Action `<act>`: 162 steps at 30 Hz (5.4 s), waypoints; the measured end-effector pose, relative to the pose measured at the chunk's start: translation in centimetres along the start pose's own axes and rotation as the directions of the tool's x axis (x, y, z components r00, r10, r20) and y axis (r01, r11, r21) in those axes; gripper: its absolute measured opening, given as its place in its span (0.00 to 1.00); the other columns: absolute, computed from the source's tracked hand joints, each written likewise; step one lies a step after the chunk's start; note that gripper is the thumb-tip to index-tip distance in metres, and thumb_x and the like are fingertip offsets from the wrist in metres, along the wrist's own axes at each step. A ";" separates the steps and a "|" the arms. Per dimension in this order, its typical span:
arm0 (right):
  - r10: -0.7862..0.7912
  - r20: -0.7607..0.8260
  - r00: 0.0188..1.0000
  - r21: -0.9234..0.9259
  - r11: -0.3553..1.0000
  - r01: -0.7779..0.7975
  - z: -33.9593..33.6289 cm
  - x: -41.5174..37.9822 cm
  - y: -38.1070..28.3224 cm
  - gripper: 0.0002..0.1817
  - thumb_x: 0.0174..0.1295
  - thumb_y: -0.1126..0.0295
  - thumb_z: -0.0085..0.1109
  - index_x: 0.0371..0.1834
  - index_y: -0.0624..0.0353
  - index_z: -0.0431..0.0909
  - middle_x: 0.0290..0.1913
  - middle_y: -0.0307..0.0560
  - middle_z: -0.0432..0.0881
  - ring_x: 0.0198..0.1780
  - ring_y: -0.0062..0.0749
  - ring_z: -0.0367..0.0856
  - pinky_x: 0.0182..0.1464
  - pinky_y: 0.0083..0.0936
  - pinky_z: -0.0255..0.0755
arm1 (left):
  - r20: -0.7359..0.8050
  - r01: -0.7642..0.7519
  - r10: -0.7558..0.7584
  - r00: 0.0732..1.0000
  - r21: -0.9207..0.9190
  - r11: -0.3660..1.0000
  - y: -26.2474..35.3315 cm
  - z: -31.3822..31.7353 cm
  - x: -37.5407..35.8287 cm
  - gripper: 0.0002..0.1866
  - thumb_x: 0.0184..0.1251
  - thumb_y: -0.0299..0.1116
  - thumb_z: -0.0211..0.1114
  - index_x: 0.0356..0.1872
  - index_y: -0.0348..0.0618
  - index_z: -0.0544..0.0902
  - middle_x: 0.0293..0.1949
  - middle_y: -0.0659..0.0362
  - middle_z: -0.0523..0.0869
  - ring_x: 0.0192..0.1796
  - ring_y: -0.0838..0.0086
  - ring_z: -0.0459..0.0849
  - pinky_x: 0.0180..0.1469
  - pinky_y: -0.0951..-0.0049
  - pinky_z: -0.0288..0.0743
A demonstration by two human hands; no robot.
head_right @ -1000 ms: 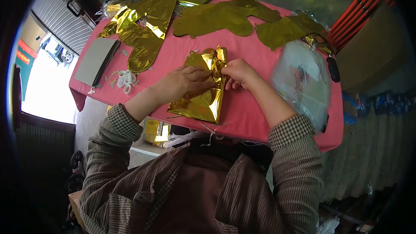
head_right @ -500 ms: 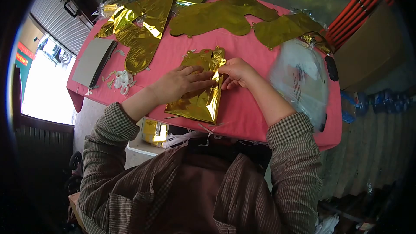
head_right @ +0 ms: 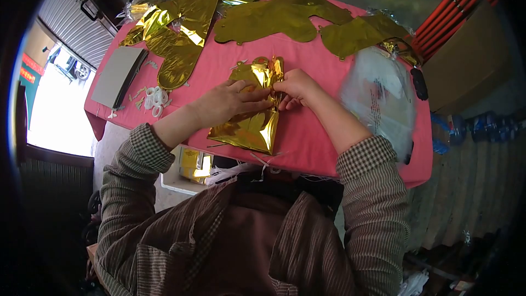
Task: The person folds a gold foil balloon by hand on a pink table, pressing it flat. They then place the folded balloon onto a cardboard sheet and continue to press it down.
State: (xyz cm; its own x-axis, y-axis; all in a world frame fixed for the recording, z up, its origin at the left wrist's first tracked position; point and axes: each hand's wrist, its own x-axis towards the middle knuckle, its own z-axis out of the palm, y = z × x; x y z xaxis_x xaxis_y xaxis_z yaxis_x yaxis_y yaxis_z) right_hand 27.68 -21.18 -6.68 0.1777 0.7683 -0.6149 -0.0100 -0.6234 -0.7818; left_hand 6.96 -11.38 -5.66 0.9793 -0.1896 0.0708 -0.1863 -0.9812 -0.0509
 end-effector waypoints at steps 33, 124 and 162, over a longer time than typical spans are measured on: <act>-0.065 -0.046 0.997 -0.147 0.987 0.058 1.5 -2.7 0.5 0.08 0.54 0.72 0.61 0.30 0.66 0.75 0.19 0.43 0.77 0.13 0.22 0.75 0.09 0.13 0.60 | -0.106 -0.003 -0.011 0.994 -0.129 0.992 -1.2 1.1 0.0 0.29 0.53 0.29 0.62 0.61 0.52 0.69 0.63 0.60 0.68 0.60 0.63 0.69 0.62 0.61 0.65; -0.456 -0.009 0.890 0.089 0.886 0.455 -0.2 -1.6 2.9 0.06 0.52 0.77 0.64 0.33 0.61 0.80 0.27 0.40 0.81 0.23 0.16 0.74 0.22 0.12 0.66 | 0.541 0.339 -0.495 0.679 -0.830 -0.443 -4.0 0.8 -3.0 0.03 0.57 0.27 0.66 0.31 0.42 0.81 0.22 0.65 0.81 0.17 0.85 0.76 0.15 0.87 0.62; -0.362 -0.022 0.932 0.094 0.927 0.363 -0.5 -1.1 2.7 0.06 0.54 0.72 0.63 0.33 0.62 0.80 0.22 0.38 0.79 0.15 0.14 0.72 0.12 0.09 0.56 | 0.547 0.497 -0.476 0.689 -0.834 -0.240 -4.0 -0.1 -2.7 0.04 0.58 0.30 0.67 0.30 0.41 0.82 0.21 0.64 0.82 0.18 0.85 0.79 0.17 0.89 0.66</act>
State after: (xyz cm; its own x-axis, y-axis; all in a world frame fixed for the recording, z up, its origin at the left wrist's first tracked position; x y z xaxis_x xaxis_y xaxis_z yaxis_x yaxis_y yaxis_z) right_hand 27.93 -23.80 -8.04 0.1912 0.9386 -0.2872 -0.0373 -0.2855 -0.9577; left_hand 5.05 -6.90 -5.51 0.8064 0.3562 -0.4720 0.4653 0.1105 0.8783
